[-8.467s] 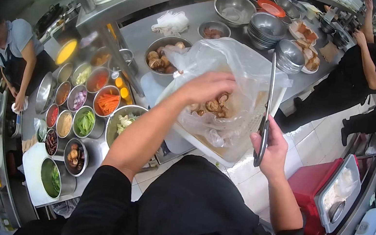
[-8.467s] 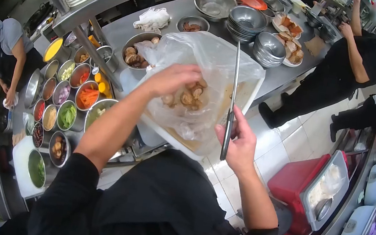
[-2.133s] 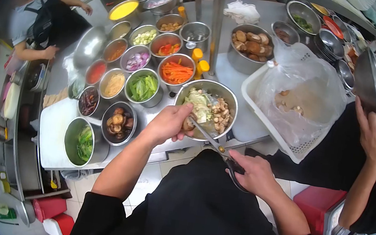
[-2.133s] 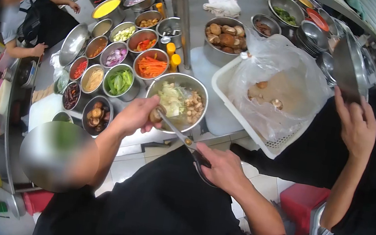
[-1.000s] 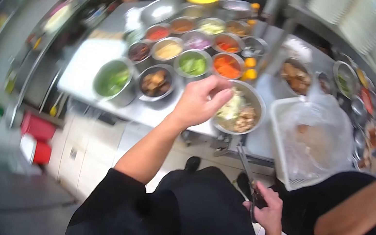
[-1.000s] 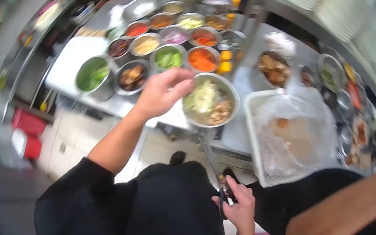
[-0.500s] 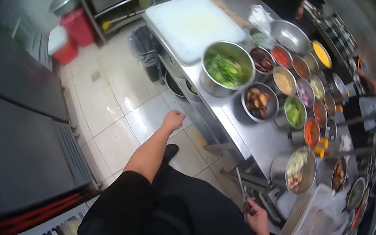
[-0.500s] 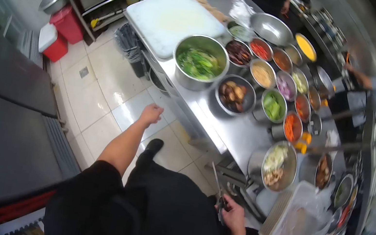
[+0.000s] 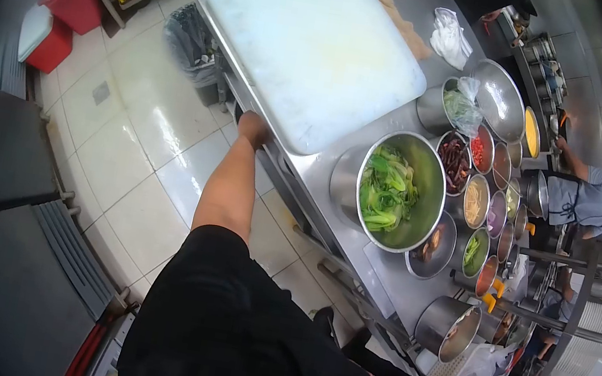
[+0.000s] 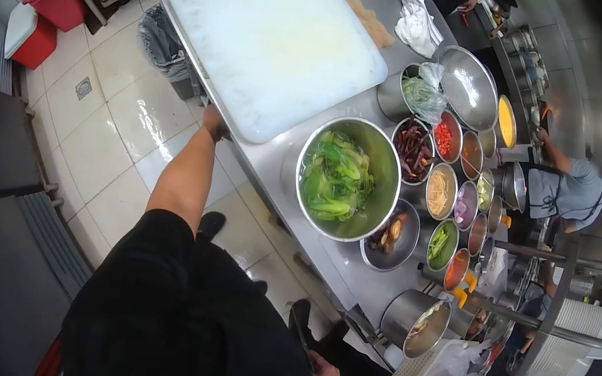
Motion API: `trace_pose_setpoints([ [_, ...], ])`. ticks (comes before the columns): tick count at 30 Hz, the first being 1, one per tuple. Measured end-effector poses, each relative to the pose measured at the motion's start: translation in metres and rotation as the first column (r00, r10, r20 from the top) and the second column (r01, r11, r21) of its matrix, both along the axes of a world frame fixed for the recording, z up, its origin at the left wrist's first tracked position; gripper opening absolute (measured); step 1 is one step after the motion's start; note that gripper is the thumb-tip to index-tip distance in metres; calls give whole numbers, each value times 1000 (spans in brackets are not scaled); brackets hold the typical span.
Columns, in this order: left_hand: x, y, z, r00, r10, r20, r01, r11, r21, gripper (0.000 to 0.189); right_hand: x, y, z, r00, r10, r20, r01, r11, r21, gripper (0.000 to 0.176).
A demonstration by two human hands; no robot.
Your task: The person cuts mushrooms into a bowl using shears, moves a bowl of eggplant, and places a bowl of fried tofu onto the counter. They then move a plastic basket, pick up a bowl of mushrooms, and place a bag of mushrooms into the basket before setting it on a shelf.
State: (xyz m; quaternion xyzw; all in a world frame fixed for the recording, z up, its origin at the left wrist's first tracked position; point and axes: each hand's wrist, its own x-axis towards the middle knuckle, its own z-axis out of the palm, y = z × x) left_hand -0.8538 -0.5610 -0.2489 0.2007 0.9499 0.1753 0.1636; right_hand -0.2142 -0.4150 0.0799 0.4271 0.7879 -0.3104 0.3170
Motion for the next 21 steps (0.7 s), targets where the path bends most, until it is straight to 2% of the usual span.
trace_pose_setpoints([
  [1, -3, 4, -32, 978, 186, 97, -199, 967, 157, 27, -4, -1, 1, 1000, -10, 11, 9, 1000, 5, 51],
  [2, -12, 10, -78, 882, 387, 269, -467, 791, 396, 29, -9, -2, 3, 1000, -15, 21, 15, 1000, 9, 51],
  [3, -17, 15, -117, 787, 475, 394, -616, 559, 555, 32, -13, -2, 4, 999, -19, 28, 18, 1000, 15, 51],
  [5, -8, 4, -63, 743, 564, 361, -669, 611, 423, 34, -21, -1, 8, 999, -26, 37, 25, 999, 28, 51],
  [7, 12, -23, 10, 717, 569, 402, -687, 677, 264, 37, -27, 0, 11, 999, -39, 31, 38, 999, 39, 51],
  [8, 23, -37, 14, 731, 550, 404, -674, 673, 305, 36, -32, 1, 12, 999, -45, 26, 44, 998, 47, 51],
  [10, 45, -64, 34, 618, 519, 591, -785, 446, 429, 34, -40, 3, 13, 998, -54, 10, 53, 997, 63, 51],
  [11, 59, -77, 67, 483, 439, 757, -874, 197, 443, 32, -45, 4, 12, 998, -57, 1, 57, 996, 70, 51],
  [13, 78, -115, 76, 505, 501, 702, -863, 306, 402, 33, -59, 5, 19, 998, -34, -55, 39, 996, 82, 51],
  [14, 90, -138, 79, 473, 519, 712, -881, 257, 398, 33, -65, 5, 24, 987, 8, -158, 2, 998, 65, 50],
  [15, 100, -181, 61, 836, 457, 305, -534, 804, 262, 39, -61, 10, 16, 999, 23, -33, -21, 998, 51, 51],
  [16, 105, -220, 41, 997, 35, -70, -45, 990, -135, 47, -42, 13, -3, 996, 70, -59, -66, 995, 69, 50],
  [17, 115, -244, 59, 996, -5, -84, -11, 983, -186, 43, -45, 15, -3, 997, 72, -23, -71, 997, 39, 51],
  [18, 117, -278, 69, 998, 3, -59, -13, 987, -159, 41, -18, 21, -34, 983, 135, -125, -127, 989, 71, 50],
  [19, 120, -312, 75, 999, 11, -34, -16, 991, -132, 40, -16, 21, -40, 989, 136, -60, -132, 989, 70, 51],
  [20, 124, -317, 128, 988, -97, -121, 75, 982, -176, 39, -16, 25, -41, 986, 163, 29, -164, 986, 21, 52],
  [21, 123, -317, 167, 955, 291, 53, -296, 948, 116, 46, -4, 26, -62, 991, 126, 53, -129, 991, 42, 50],
])
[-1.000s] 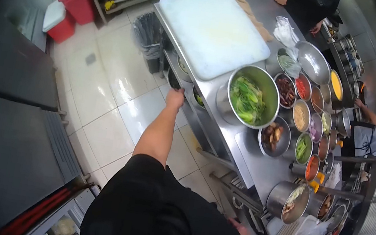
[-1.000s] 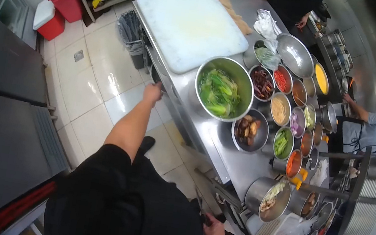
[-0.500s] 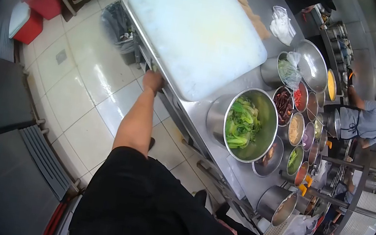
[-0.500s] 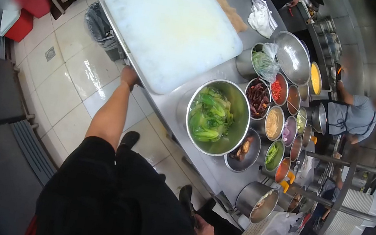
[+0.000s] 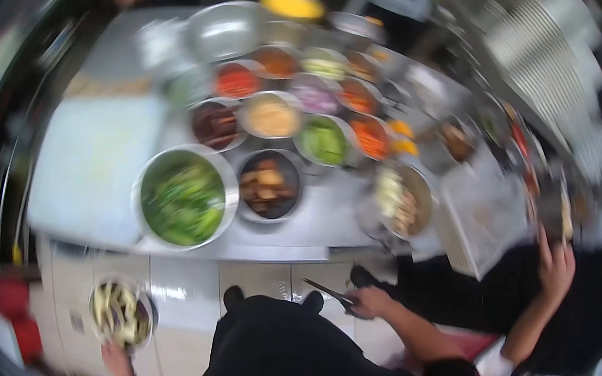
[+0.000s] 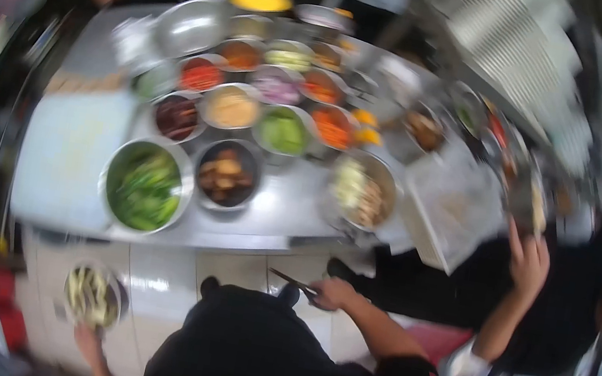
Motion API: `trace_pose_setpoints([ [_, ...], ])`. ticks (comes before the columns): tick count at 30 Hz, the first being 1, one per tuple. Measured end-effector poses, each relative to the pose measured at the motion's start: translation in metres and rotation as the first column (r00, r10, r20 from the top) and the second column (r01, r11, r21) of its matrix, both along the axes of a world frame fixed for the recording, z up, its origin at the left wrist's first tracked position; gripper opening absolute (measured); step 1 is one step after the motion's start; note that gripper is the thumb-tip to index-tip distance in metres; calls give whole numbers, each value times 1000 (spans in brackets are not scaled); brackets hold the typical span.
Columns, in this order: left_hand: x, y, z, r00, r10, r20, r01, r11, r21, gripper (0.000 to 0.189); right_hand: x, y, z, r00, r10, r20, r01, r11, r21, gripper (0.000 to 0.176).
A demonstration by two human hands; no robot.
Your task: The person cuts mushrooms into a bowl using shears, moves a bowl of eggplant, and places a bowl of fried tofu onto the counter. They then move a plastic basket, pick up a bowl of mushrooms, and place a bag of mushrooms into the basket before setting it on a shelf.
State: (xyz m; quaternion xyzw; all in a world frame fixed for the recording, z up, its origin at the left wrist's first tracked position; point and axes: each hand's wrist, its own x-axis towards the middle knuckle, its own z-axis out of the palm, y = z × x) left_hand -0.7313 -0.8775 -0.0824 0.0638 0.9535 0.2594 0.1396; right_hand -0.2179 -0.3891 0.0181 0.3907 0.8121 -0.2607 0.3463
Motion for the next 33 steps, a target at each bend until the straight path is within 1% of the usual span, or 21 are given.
trace_pose_setpoints([
  [1, 1, -3, 37, 998, 27, 57, -37, 981, 188, 50, 4, 1, -1, 997, -58, -42, 57, 998, -23, 47],
  [2, -16, -11, 64, 991, 15, 130, -41, 978, 204, 49, 13, 2, -14, 994, -103, -45, 102, 994, -26, 46],
  [4, -9, 6, 149, 951, -309, 20, 310, 949, -66, 64, 32, 3, -43, 982, -178, -58, 177, 984, -25, 42],
  [6, 30, 93, 243, 904, -415, -106, 428, 886, 178, 53, 53, 1, -57, 946, -310, -95, 304, 950, -73, 40],
  [7, 46, 134, 273, 916, -376, -138, 384, 922, 41, 49, 66, 0, -65, 942, -317, -109, 310, 948, -76, 39],
  [8, 71, 173, 304, 909, -413, -58, 415, 885, 211, 49, 79, 1, -74, 940, -318, -121, 311, 948, -70, 39],
  [9, 47, 181, 289, 825, -558, -90, 563, 797, 217, 52, 92, -2, -83, 938, -319, -135, 312, 948, -70, 40],
  [10, 12, 180, 245, 885, -464, -35, 428, 783, 451, 44, 107, -4, -89, 933, -333, -137, 327, 943, -65, 40],
  [11, 50, 226, 260, 900, -384, -206, 436, 789, 433, 37, 124, -8, -93, 929, -344, -138, 339, 939, -62, 40],
  [12, 74, 273, 293, 768, -633, -97, 625, 709, 326, 36, 141, -10, -98, 924, -358, -137, 353, 934, -62, 40],
  [14, 144, 369, 331, 707, -685, -178, 688, 606, 399, 26, 177, -20, -81, 871, -464, -163, 462, 886, -51, 42],
  [15, 178, 410, 337, 701, -698, -149, 634, 513, 579, 27, 200, -30, -84, 842, -508, -179, 511, 859, -36, 42],
  [16, 194, 447, 346, 607, -776, -174, 736, 464, 493, 30, 223, -41, -86, 811, -552, -193, 558, 829, -24, 43],
  [17, 217, 481, 343, 582, -793, -180, 715, 393, 578, 29, 247, -52, -83, 772, -606, -193, 613, 790, -27, 43],
  [18, 226, 515, 342, 468, -869, -160, 761, 305, 572, 30, 269, -64, -80, 728, -657, -194, 665, 746, -32, 44],
  [19, 251, 542, 348, 508, -853, -122, 755, 372, 539, 31, 290, -75, -77, 681, -705, -198, 714, 700, -36, 45],
  [23, 321, 643, 337, 445, -890, -95, 716, 290, 636, 23, 364, -135, -80, 534, -824, -190, 843, 535, 50, 47],
  [26, 369, 678, 352, 398, -916, -51, 664, 249, 705, 24, 391, -169, -57, 322, -943, -85, 946, 325, -24, 52],
  [27, 378, 691, 352, 384, -923, -39, 672, 250, 697, 24, 402, -183, -62, 276, -953, -124, 959, 281, -27, 53],
  [30, 393, 722, 351, 331, -940, -83, 745, 206, 634, 30, 420, -214, -86, 261, -948, -181, 965, 251, 74, 51],
  [33, 417, 740, 360, 287, -957, -45, 754, 197, 627, 30, 418, -224, -105, 110, -986, -127, 994, 109, 18, 50],
])
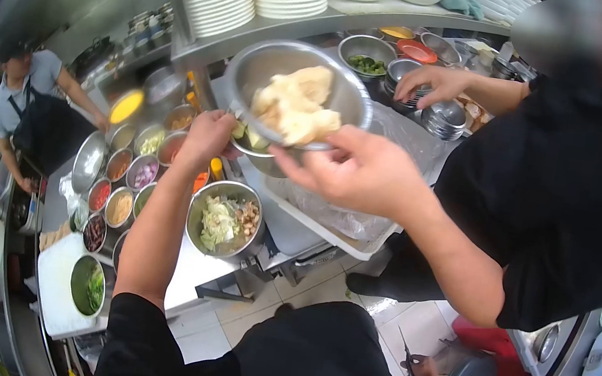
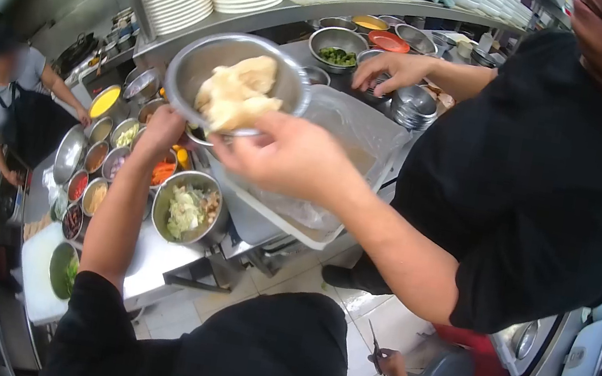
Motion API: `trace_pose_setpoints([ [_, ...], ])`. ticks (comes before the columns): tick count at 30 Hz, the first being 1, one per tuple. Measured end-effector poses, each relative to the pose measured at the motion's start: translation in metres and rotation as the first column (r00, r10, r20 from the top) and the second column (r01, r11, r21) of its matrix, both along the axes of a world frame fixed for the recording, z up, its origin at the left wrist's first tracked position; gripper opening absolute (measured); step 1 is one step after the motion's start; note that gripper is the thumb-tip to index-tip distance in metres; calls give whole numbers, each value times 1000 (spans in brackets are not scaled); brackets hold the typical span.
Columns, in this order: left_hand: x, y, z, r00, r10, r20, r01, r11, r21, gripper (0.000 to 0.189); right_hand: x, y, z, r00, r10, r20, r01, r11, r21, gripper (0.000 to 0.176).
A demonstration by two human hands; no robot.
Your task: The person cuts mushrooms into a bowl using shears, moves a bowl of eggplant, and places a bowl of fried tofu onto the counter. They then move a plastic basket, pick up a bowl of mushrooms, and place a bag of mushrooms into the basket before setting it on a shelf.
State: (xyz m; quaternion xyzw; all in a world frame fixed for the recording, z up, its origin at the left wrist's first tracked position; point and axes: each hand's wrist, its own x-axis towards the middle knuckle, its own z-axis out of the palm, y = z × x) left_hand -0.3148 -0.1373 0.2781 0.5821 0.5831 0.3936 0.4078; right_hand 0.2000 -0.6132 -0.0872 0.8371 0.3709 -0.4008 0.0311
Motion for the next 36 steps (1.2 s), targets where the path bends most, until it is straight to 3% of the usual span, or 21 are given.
trace_pose_setpoints([
  [1, 6, 8, -6, 988, -112, 102, 101, 989, 108, 31, -2, 1, -6, 1000, 5, -16, -5, 999, -35, 50],
  [4, 23, 31, -8, 980, -132, 145, 127, 991, 48, 31, -18, 12, -10, 998, 2, -66, -12, 990, -141, 49],
  [7, 43, 41, -15, 965, -125, 230, 131, 991, -11, 31, -42, 26, 2, 997, 80, -6, -81, 996, -47, 51],
  [13, 104, 67, -36, 954, -103, 282, 128, 989, -73, 31, -82, 54, 33, 999, -9, -50, 11, 999, 44, 39],
  [15, 111, 72, -48, 959, -137, 250, 159, 985, -70, 31, -99, 59, 55, 993, -73, -96, 73, 997, -4, 49],
  [17, 115, 79, -56, 961, -163, 224, 182, 981, -68, 33, -105, 53, 55, 992, -34, -119, 25, 996, -83, 40],
  [20, 121, 84, -59, 965, -186, 184, 202, 977, -75, 36, -95, 33, 32, 997, 66, -38, -72, 979, -192, 60],
  [23, 124, 80, -45, 973, -186, 137, 194, 979, -54, 32, -88, 12, 41, 989, -115, -90, 90, 966, -243, 62],
  [29, 133, 77, -28, 981, -175, 87, 180, 982, -49, 33, -76, -21, 36, 995, -98, -15, 92, 966, -243, 60],
  [30, 132, 78, -22, 972, -234, 14, 235, 971, -48, 36, -74, -22, 33, 998, -61, -12, 57, 973, -222, 58],
  [33, 133, 92, -25, 947, -283, -155, 274, 959, -77, 44, -70, -26, 24, 975, -211, -66, 196, 963, -182, 58],
  [36, 136, 104, -29, 888, -332, -319, 311, 943, -116, 56, -66, -19, 21, 984, -157, -83, 144, 978, -151, 64],
])
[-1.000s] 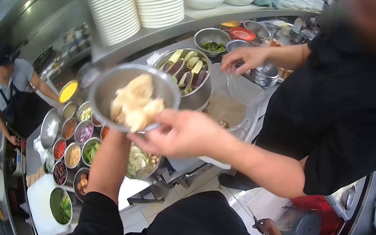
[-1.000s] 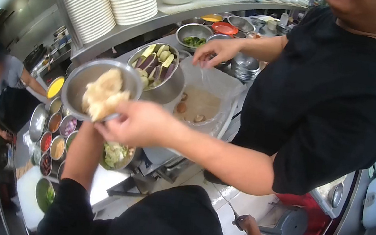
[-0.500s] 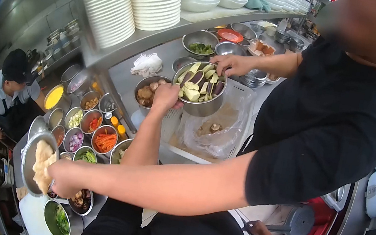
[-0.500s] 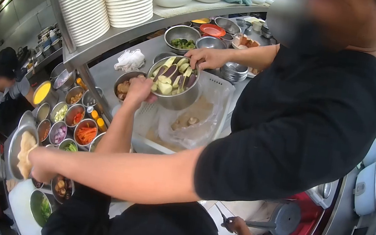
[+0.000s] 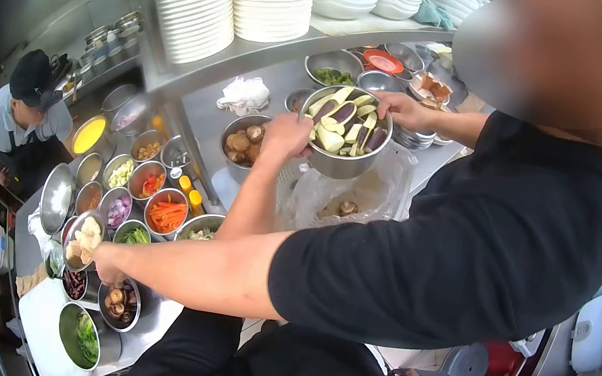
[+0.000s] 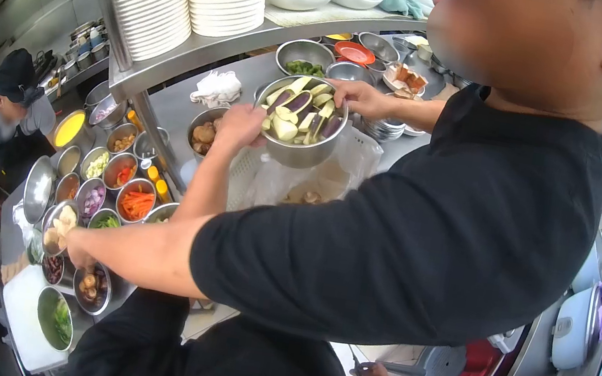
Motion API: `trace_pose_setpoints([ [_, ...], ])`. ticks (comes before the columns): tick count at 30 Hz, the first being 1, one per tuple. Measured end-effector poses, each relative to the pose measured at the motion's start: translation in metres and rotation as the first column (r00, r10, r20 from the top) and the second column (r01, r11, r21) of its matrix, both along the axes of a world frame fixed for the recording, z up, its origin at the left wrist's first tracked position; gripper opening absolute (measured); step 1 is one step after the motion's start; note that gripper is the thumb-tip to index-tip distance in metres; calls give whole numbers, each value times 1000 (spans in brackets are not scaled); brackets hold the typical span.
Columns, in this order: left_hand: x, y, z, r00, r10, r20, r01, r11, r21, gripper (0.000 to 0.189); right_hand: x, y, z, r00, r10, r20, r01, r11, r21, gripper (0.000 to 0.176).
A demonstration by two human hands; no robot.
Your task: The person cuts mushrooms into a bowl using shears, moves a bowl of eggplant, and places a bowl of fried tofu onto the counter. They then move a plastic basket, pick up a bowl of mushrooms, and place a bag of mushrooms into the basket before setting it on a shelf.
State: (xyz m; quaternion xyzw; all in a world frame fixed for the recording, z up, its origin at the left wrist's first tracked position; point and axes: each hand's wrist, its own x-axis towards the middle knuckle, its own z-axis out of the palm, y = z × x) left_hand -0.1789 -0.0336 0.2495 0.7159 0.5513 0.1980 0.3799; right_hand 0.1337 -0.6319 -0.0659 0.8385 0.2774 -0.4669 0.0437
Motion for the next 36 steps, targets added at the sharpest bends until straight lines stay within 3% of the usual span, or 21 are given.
trace_pose_setpoints([
  [1, 0, 0, 3, 998, -19, -58, 19, 1000, 3, 61, -1, 5, 3, 1000, -3, -2, 3, 1000, 4, 65],
  [4, 10, -29, 35, 950, 138, 280, -123, 990, -69, 57, -6, 31, 28, 999, 41, 4, -41, 997, 67, 63],
  [6, 15, -30, 29, 896, 151, 417, -129, 988, -82, 52, -4, 34, 14, 991, -115, -70, 119, 992, 51, 62],
  [9, 21, -27, 19, 786, 158, 597, -134, 987, -85, 45, -14, 58, 49, 999, -11, -52, 23, 974, 225, 62],
  [10, 24, -25, 17, 743, 154, 651, -134, 988, -81, 42, 6, 51, 4, 967, 212, 141, -234, 959, 161, 59],
  [11, 27, -21, 14, 698, 148, 701, -132, 988, -77, 40, 14, 51, -13, 964, 215, 157, -250, 932, 261, 54],
  [12, 23, -21, 1, 727, 108, 678, -132, 991, -17, 39, 16, 49, -23, 962, 212, 173, -262, 897, 357, 49],
  [14, 9, -26, -8, 773, 26, 634, -46, 999, 16, 34, 1, 69, 17, 966, 237, 104, -255, 939, 232, 43],
  [15, 3, -33, -4, 788, -22, 615, 41, 999, -18, 30, -20, 88, 62, 992, 114, 52, -120, 983, 139, 46],
  [17, 1, -55, 0, 795, -261, 548, 322, 947, -16, 31, -28, 92, 64, 998, 54, -19, -43, 920, 389, 41],
  [19, 19, -81, -1, 732, -474, 490, 577, 813, -76, 33, -37, 107, 79, 991, 125, 45, -132, 925, 357, 38],
  [20, 34, -81, -14, 692, -642, 329, 673, 739, 29, 33, -36, 110, 75, 990, 141, -8, -128, 916, 380, 39],
  [21, 49, -74, -36, 621, -770, 145, 763, 636, 113, 34, -41, 121, 89, 987, 161, -16, -149, 943, 296, 40],
  [23, 69, -46, -101, 565, -737, -370, 818, 560, 134, 34, -47, 133, 101, 980, 198, 4, -190, 935, 299, 41],
  [24, 74, -35, -116, 484, -635, -603, 845, 518, 133, 35, -47, 135, 107, 981, 193, -29, -173, 931, 322, 44],
  [27, 43, -42, -87, 759, -444, -477, 561, 818, 131, 31, -54, 142, 151, 988, 144, -61, -112, 924, 366, 49],
  [30, 22, -71, -21, 842, -528, -112, 533, 783, 321, 25, -40, 135, 149, 993, 82, -81, -45, 921, 387, 50],
  [33, 27, -68, 42, 913, -403, 67, 302, 776, 553, 22, -16, 133, 113, 985, 38, -166, 30, 921, 389, 48],
  [35, 38, -43, 78, 944, -320, 78, 140, 605, 784, 24, -3, 148, 115, 984, 20, -178, 44, 935, 351, 45],
  [36, 45, -31, 100, 956, -287, 53, 89, 462, 882, 25, 3, 157, 116, 986, 70, -149, -13, 935, 354, 45],
])
